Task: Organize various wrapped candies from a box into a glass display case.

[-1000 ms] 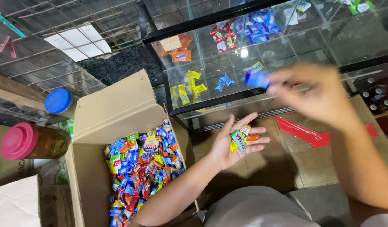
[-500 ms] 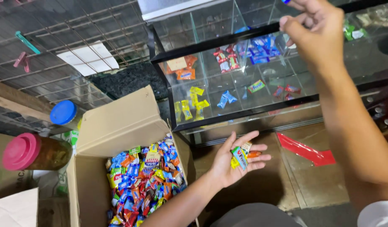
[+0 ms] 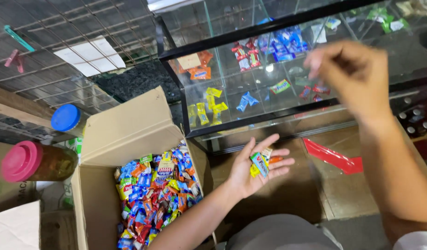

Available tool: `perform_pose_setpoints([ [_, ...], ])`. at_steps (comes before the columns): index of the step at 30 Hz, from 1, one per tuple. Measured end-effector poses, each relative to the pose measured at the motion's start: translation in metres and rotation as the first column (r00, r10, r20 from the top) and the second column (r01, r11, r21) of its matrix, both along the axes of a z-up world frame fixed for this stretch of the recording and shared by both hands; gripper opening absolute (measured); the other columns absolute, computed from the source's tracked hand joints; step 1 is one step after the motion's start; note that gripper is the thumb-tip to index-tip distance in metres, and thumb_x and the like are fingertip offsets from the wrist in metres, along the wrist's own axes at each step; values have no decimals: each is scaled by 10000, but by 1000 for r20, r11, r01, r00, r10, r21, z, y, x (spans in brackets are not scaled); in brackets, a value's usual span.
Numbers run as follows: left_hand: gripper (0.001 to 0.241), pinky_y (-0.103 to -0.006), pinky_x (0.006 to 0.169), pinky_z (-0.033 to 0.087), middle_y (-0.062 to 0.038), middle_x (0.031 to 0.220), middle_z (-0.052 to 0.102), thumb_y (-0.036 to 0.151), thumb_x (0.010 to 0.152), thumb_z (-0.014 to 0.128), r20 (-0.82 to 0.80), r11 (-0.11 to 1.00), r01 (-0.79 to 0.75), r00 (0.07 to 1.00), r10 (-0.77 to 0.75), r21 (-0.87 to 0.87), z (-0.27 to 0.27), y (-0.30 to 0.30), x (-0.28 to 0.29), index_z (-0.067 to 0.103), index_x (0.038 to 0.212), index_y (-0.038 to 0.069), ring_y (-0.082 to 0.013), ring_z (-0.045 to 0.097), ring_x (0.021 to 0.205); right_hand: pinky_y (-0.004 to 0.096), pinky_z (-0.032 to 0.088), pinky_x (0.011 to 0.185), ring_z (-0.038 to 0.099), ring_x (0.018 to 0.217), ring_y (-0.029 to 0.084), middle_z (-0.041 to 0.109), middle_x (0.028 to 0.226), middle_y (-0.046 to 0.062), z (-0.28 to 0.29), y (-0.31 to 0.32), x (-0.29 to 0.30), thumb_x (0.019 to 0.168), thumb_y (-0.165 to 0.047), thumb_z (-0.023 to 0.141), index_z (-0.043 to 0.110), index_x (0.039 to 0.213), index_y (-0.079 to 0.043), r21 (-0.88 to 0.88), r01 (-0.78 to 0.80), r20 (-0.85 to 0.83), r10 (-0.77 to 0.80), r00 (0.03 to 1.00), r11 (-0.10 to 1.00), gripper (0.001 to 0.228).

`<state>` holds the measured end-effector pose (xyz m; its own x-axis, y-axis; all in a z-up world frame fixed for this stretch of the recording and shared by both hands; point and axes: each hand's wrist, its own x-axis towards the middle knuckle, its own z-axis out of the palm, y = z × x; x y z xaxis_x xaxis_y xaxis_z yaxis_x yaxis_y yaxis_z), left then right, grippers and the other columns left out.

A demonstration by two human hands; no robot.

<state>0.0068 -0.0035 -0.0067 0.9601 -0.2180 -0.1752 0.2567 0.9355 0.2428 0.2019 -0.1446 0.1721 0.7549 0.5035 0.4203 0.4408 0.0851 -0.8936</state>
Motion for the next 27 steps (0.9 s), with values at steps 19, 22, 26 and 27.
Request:
perform_pose_setpoints([
  [19,586,-404,990,544,-185,1109,661,480,1186,321,73,998,-53,996,51,25,-2,1,-6,454,1600,87,-290,638,1033,279,494,535,576,577,119,666,760,34,-125,-18,-134,698,-205,883,737,1075,-93,-506,-41,82,96,992,861,419],
  [22,576,-417,967,546,-178,1064,658,468,1196,314,118,998,-32,992,39,-54,-7,2,-6,456,1600,84,-292,638,1003,277,502,541,595,590,121,664,790,33,-126,-19,-138,735,-168,850,734,1070,-102,-441,-8,152,83,985,897,361],
  [26,595,-395,964,546,-181,1123,675,466,1120,315,-99,997,-47,994,53,66,2,0,-4,452,1554,83,-289,651,1028,261,503,547,605,599,100,677,816,18,-130,-20,-137,780,-114,808,749,1057,-102,-383,20,159,44,986,923,283],
  [27,583,-406,954,536,-206,1177,667,443,1192,332,-11,995,-72,997,72,-73,-20,2,-4,454,1597,42,-310,652,1074,247,494,571,599,635,83,678,836,10,-133,-21,-136,820,-90,783,743,1065,-83,-315,12,101,21,995,949,248],
])
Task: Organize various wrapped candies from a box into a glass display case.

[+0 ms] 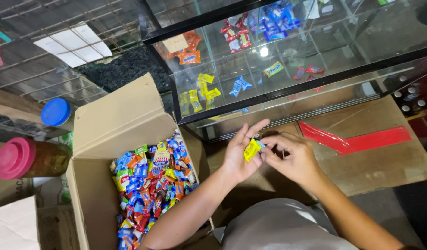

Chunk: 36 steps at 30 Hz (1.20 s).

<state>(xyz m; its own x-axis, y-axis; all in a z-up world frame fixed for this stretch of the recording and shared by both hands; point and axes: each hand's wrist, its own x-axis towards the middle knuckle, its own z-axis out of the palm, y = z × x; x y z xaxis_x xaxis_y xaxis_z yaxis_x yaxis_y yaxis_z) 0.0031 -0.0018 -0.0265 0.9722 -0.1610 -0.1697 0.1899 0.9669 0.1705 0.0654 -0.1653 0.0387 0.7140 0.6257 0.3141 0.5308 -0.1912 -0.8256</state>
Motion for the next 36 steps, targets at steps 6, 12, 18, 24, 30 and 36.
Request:
perform_pose_setpoints([
  [6,582,-487,1089,496,-209,1279,656,465,1115,359,-144,989,-53,987,72,135,18,-1,6,491,1494,44,-364,637,1200,195,454,589,582,699,33,690,903,-9,-43,-11,47,954,-40,649,700,1124,-39,295,133,-403,-3,915,946,178],
  [12,576,-507,1104,481,-231,1309,630,460,1101,341,-149,987,-28,988,51,156,16,0,7,507,1472,53,-432,600,1255,188,414,538,575,666,36,693,917,-3,-79,7,103,1000,-33,601,722,1180,-18,302,322,-560,-107,822,897,217],
  [18,588,-504,1121,469,-242,1368,600,464,1105,323,-156,986,-17,987,43,165,15,0,6,497,1503,68,-438,586,1280,196,441,529,642,725,69,679,1006,12,-74,29,131,1008,-34,621,630,1381,-58,266,319,-536,-135,833,910,374],
  [24,620,-496,1133,453,-249,1418,571,504,1094,303,-134,988,16,991,5,156,24,-1,5,423,1579,138,-446,559,1304,204,496,545,707,809,105,687,1231,-5,-72,25,123,952,-20,618,496,1485,-134,316,226,-506,-37,862,921,558],
  [30,678,-492,1151,442,-263,1423,566,566,1114,297,-15,975,104,995,-103,199,27,-2,2,382,1628,132,-443,550,1321,250,509,643,686,791,121,729,946,70,-102,-7,91,987,-131,668,712,1169,-40,191,155,-613,-6,790,969,208],
  [36,698,-504,1131,463,-273,1391,580,616,1103,295,36,923,255,960,-277,289,44,-2,-2,381,1626,162,-452,584,1287,283,561,681,710,779,131,769,883,66,-71,-16,48,895,-196,695,757,993,-22,266,104,-871,193,452,958,210],
])
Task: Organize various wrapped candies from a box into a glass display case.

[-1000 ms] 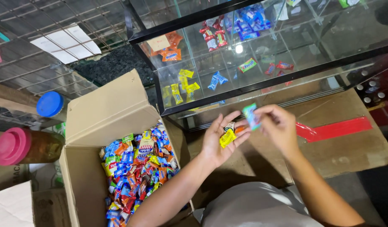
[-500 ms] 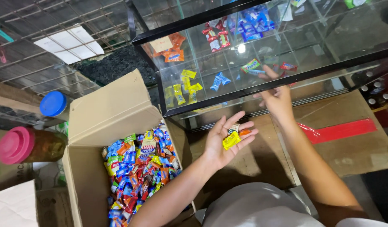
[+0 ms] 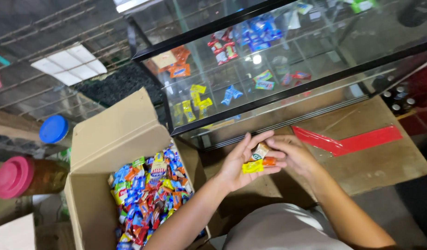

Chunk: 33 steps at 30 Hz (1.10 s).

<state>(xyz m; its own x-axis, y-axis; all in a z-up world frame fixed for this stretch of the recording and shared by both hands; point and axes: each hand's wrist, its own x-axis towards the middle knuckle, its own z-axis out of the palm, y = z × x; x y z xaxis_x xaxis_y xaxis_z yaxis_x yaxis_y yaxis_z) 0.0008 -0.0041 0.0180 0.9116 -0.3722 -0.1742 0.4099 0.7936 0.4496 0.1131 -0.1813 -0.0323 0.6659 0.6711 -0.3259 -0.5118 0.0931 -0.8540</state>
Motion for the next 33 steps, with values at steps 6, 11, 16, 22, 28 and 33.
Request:
perform_pose_setpoints([
  [6,699,-558,1105,491,-291,1381,582,626,1112,309,-53,988,103,993,-110,-112,-3,0,-1,320,1672,208,-504,598,1239,258,542,683,667,763,101,742,870,46,-5,-12,-14,901,-156,738,743,998,-7,93,-98,39,95,995,991,178],
  [11,694,-567,1071,492,-340,1353,566,654,1069,309,-60,985,166,984,-169,-53,-2,1,-1,248,1673,318,-534,588,1225,235,506,704,633,775,69,724,869,32,4,-21,-10,933,-134,749,736,977,-6,119,-181,174,159,972,976,136],
  [16,728,-534,1084,503,-349,1341,590,651,1031,329,-136,994,104,985,-108,-32,2,4,2,288,1646,263,-499,603,1229,245,479,678,607,748,67,705,849,24,20,-42,16,923,-101,746,725,956,-13,118,-31,224,4,975,993,96],
  [22,776,-506,1042,530,-299,1280,632,632,1010,354,-180,1000,0,984,3,21,0,14,1,389,1575,101,-453,653,1171,250,493,638,613,701,92,707,854,42,44,-83,80,905,-59,747,716,977,-19,180,190,352,-243,904,965,89],
  [28,759,-477,1004,554,-282,1275,657,602,976,378,-247,995,-72,965,87,66,-9,22,4,437,1524,81,-420,673,1157,220,465,605,591,691,78,704,894,37,82,-111,148,937,-28,731,703,1029,-21,285,397,400,-484,778,873,96],
  [33,733,-483,982,569,-271,1266,661,585,958,424,-249,994,-99,962,110,55,-27,28,3,457,1505,97,-419,678,1145,222,463,581,573,658,68,690,886,40,121,-118,207,968,1,728,692,1054,-28,398,461,435,-606,666,793,98],
])
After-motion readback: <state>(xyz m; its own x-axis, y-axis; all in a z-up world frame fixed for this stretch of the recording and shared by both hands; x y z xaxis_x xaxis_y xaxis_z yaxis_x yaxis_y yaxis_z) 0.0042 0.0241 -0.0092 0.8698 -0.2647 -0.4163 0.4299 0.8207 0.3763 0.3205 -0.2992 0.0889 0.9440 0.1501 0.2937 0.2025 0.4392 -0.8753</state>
